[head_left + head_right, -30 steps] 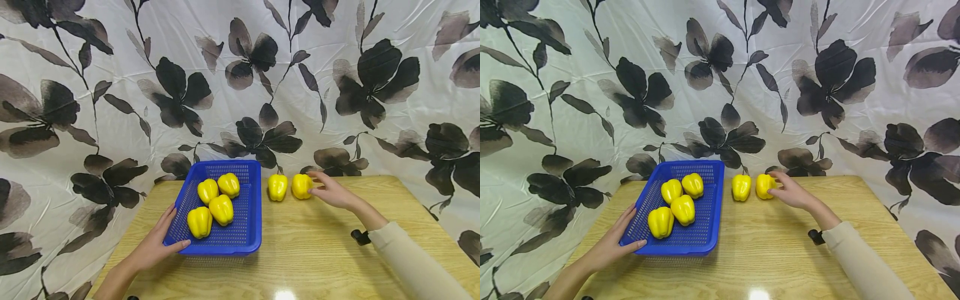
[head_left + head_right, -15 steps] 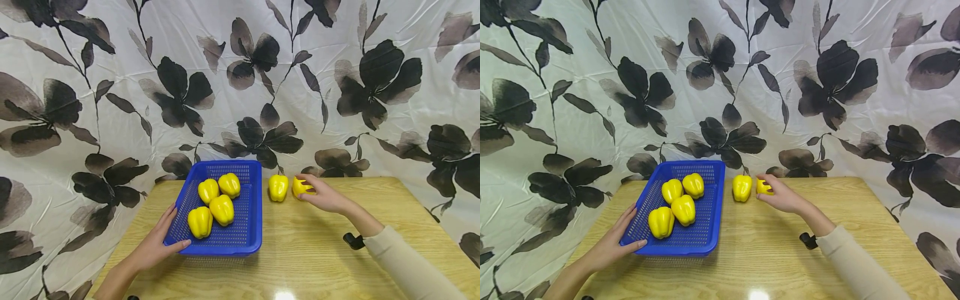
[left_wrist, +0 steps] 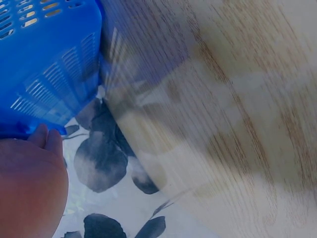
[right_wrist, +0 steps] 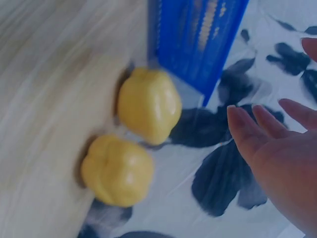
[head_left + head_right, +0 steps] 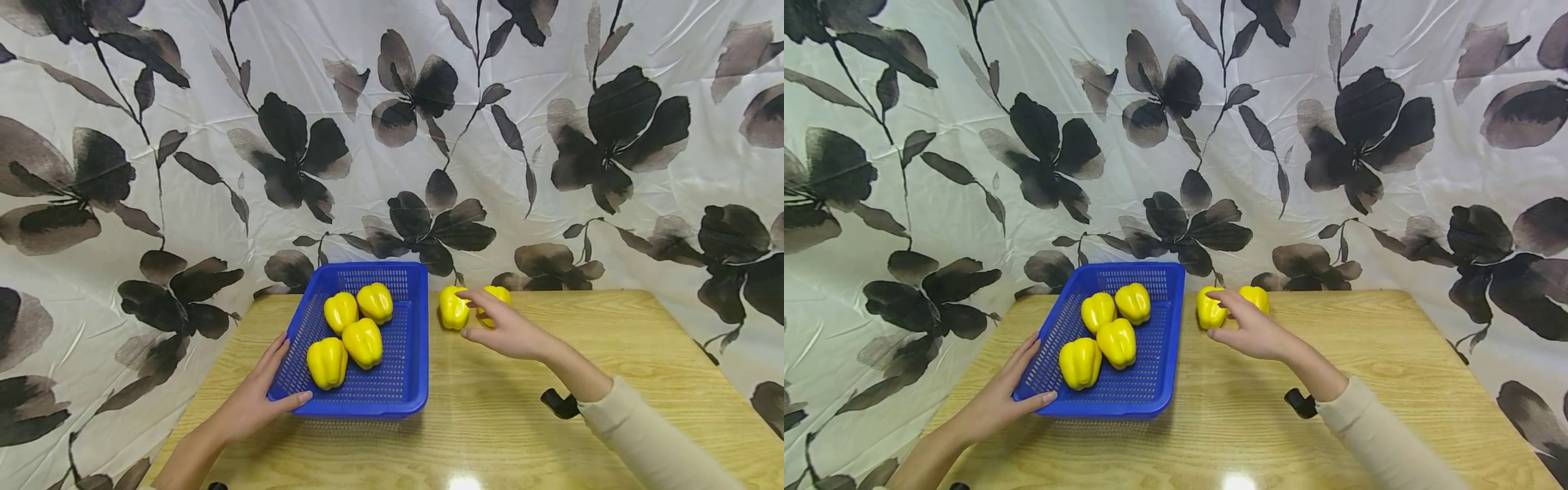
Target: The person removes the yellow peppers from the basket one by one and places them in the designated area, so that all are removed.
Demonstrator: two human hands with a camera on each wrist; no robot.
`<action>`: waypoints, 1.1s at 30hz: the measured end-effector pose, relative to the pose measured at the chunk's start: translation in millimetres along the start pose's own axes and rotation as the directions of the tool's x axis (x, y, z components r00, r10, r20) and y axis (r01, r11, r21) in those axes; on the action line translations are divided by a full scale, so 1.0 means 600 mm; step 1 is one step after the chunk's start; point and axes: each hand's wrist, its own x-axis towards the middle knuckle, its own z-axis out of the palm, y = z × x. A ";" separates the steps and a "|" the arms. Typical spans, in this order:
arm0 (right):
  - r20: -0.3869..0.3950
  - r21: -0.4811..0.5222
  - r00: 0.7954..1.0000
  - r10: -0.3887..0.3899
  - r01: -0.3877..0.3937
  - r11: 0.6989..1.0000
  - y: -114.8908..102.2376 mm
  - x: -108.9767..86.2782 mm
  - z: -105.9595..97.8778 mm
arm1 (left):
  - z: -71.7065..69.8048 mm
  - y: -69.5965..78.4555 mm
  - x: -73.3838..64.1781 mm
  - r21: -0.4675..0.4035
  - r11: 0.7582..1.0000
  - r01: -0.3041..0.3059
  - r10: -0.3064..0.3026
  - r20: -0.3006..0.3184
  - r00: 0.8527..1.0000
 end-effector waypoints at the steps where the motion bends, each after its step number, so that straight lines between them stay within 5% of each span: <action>1: -0.001 -0.006 1.000 -0.007 0.007 1.000 -0.005 0.001 0.004 | 0.000 0.000 0.000 0.001 1.000 -0.002 0.002 0.000 1.000; 12: 0.038 -0.029 0.997 -0.070 0.071 0.997 -0.055 0.009 0.044 | -0.003 0.005 0.001 0.000 1.000 0.009 -0.009 0.006 1.000; 24: 0.098 0.021 0.984 -0.147 0.145 0.989 -0.067 0.029 0.097 | -0.002 0.003 -0.002 -0.007 1.000 -0.010 0.010 0.004 1.000; 33: 0.111 -0.096 0.984 -0.137 0.148 0.984 -0.097 0.062 0.141 | -0.004 0.005 -0.001 -0.013 1.000 0.008 -0.008 0.010 1.000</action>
